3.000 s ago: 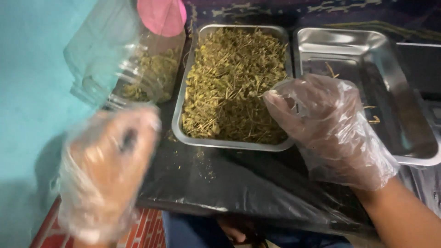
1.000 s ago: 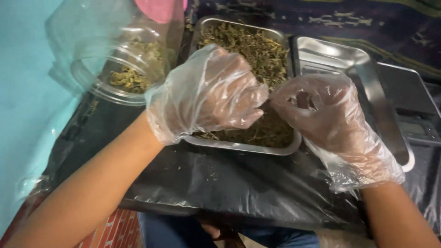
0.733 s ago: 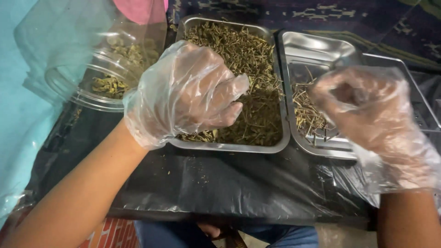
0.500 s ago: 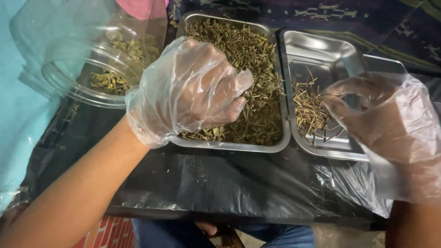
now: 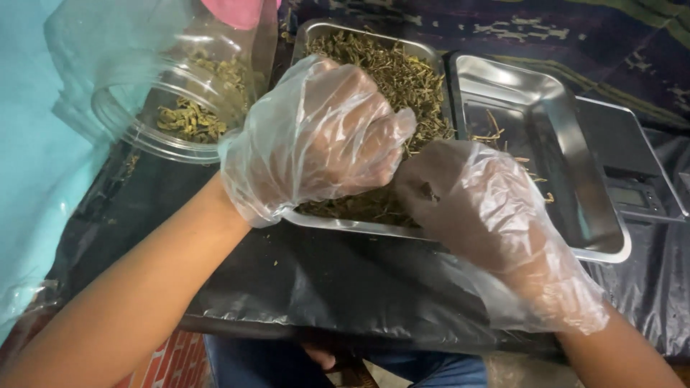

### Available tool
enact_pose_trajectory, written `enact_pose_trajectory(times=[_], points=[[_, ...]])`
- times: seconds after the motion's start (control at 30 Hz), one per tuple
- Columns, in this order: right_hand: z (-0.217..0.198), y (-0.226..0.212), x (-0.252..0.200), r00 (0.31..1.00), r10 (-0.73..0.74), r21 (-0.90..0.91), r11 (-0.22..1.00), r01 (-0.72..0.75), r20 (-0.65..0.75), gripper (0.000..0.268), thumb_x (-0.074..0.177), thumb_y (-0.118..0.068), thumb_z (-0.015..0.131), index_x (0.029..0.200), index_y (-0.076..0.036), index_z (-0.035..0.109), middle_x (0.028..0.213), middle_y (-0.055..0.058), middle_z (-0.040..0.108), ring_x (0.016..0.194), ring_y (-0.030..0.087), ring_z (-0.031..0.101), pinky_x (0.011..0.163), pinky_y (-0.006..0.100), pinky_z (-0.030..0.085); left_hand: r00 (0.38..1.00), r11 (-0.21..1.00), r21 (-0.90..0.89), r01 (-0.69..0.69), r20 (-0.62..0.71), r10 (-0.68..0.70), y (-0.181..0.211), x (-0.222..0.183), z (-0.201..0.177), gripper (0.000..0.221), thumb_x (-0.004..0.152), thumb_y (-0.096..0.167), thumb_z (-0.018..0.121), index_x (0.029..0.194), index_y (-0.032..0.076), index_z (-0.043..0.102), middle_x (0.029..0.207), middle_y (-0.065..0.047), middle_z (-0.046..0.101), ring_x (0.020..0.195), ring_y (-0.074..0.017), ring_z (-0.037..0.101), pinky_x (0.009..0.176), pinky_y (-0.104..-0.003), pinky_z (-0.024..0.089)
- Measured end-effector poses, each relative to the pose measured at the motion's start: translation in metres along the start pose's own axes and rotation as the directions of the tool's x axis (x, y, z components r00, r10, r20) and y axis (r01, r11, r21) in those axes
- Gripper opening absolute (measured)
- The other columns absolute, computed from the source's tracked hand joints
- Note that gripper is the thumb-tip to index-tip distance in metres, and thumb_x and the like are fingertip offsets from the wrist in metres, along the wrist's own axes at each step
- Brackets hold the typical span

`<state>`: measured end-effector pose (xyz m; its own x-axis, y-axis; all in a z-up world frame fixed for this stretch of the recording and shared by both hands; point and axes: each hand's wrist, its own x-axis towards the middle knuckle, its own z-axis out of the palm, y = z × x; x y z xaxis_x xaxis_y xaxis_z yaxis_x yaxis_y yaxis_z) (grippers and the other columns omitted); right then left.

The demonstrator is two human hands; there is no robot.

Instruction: Sorting dried tea leaves by manually removing stems and twigs and placing them into a separate metal tray.

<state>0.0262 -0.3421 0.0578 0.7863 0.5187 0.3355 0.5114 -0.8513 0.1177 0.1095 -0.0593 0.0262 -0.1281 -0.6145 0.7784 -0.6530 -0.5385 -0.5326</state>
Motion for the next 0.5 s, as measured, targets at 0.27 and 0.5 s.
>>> enact_pose_trajectory(times=[0.27, 0.5], points=[[-0.038, -0.008, 0.010, 0.851, 0.329, 0.120, 0.905, -0.407, 0.408, 0.027, 0.106, -0.036, 0.078, 0.128, -0.024, 0.087, 0.134, -0.001, 0.086, 0.125, 0.020, 0.079, 0.108, 0.043, 0.064, 0.999, 0.999, 0.019, 0.038, -0.004, -0.038, -0.004, -0.149, 0.062, 0.021, 0.119, 0.024, 0.051, 0.129, 0.015, 0.067, 0.094, -0.001, 0.061, 0.088, -0.0226, 0.064, 0.074, -0.038, 0.054], [0.003, 0.004, -0.005, 0.987, -0.126, 0.219, 0.965, 0.145, -0.100, 0.024, 0.105, -0.003, 0.084, 0.086, -0.014, 0.079, 0.092, -0.002, 0.080, 0.087, 0.014, 0.073, 0.096, 0.032, 0.062, 0.999, 0.999, 0.021, 0.042, -0.017, -0.041, 0.014, -0.151, 0.065, 0.020, 0.118, 0.024, 0.051, 0.128, 0.015, 0.067, 0.093, -0.001, 0.060, 0.088, -0.0222, 0.064, 0.074, -0.038, 0.053]])
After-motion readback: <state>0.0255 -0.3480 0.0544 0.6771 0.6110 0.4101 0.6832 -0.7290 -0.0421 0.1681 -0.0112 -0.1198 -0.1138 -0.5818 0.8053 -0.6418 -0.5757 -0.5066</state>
